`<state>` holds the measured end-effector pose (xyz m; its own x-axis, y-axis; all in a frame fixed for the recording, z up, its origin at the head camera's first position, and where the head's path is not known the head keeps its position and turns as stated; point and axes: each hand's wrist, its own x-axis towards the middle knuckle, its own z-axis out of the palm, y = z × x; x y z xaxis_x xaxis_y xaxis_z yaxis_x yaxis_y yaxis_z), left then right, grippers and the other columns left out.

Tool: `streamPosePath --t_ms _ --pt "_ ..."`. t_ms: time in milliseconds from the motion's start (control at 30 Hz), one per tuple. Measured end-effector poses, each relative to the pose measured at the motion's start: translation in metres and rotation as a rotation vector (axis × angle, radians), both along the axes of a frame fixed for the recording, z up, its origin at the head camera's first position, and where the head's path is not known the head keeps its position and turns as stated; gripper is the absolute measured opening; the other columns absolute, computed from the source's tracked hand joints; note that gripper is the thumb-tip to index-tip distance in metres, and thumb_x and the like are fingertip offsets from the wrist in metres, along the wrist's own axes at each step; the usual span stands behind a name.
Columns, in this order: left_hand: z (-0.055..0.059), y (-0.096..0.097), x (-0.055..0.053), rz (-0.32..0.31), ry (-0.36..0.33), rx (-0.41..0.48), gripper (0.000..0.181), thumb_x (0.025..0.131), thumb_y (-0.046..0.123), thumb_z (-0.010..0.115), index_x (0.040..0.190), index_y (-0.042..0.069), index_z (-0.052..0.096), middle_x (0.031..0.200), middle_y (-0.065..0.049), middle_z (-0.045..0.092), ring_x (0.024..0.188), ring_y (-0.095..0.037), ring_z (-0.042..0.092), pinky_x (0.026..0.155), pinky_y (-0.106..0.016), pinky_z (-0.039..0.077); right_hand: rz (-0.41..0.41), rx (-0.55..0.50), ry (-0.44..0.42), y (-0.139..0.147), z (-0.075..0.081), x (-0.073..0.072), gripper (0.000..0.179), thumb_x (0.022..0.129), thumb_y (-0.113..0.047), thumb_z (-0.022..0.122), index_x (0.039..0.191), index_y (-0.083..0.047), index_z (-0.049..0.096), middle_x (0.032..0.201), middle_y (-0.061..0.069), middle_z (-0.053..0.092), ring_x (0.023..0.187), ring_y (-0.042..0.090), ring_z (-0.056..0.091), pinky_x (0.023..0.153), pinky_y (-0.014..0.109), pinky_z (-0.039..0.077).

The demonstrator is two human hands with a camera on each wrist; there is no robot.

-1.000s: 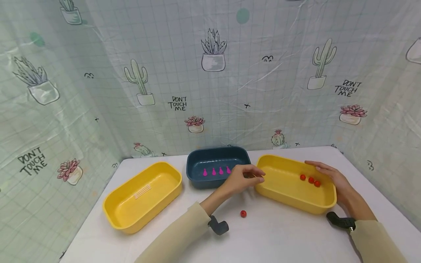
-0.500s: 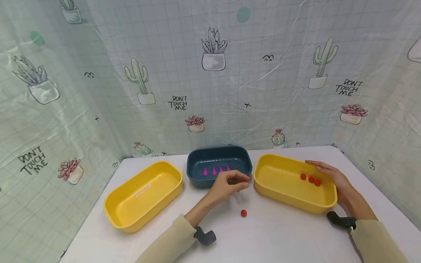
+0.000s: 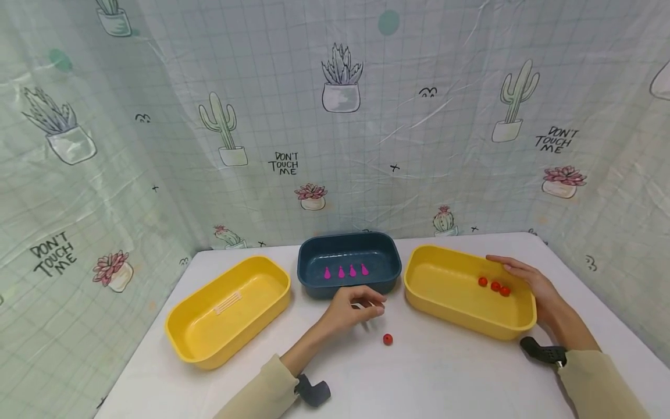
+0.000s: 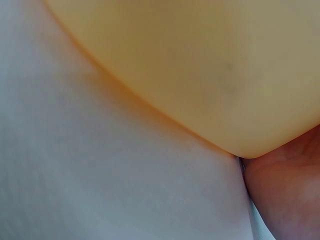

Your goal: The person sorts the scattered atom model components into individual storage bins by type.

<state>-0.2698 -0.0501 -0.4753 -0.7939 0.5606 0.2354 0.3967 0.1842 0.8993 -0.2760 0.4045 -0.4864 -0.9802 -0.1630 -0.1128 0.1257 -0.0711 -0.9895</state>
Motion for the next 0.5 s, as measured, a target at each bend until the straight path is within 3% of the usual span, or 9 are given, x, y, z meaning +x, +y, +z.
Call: streamPosePath --t_ms 200,500 --pt "-0.009 -0.002 0.004 -0.010 -0.017 -0.023 0.023 0.093 0.017 0.075 0.115 0.009 0.076 0.108 -0.011 0.078 0.083 -0.004 0.067 0.069 -0.020 0.056 0.000 -0.013 0.002 0.001 0.000 0.000 0.046 0.111 -0.035 0.042 0.157 -0.032 0.045 0.131 -0.034 0.060 0.113 -0.007 0.065 0.096 0.021 0.057" --pt "-0.017 -0.001 0.012 0.017 -0.018 -0.064 0.022 0.092 0.024 0.077 0.113 0.015 0.077 0.111 -0.002 0.078 0.103 -0.006 0.068 0.091 -0.022 0.055 0.008 -0.024 0.000 0.000 0.000 -0.001 0.047 0.111 -0.036 0.043 0.157 -0.032 0.045 0.132 -0.033 0.060 0.114 -0.005 0.066 0.096 0.023 0.057"
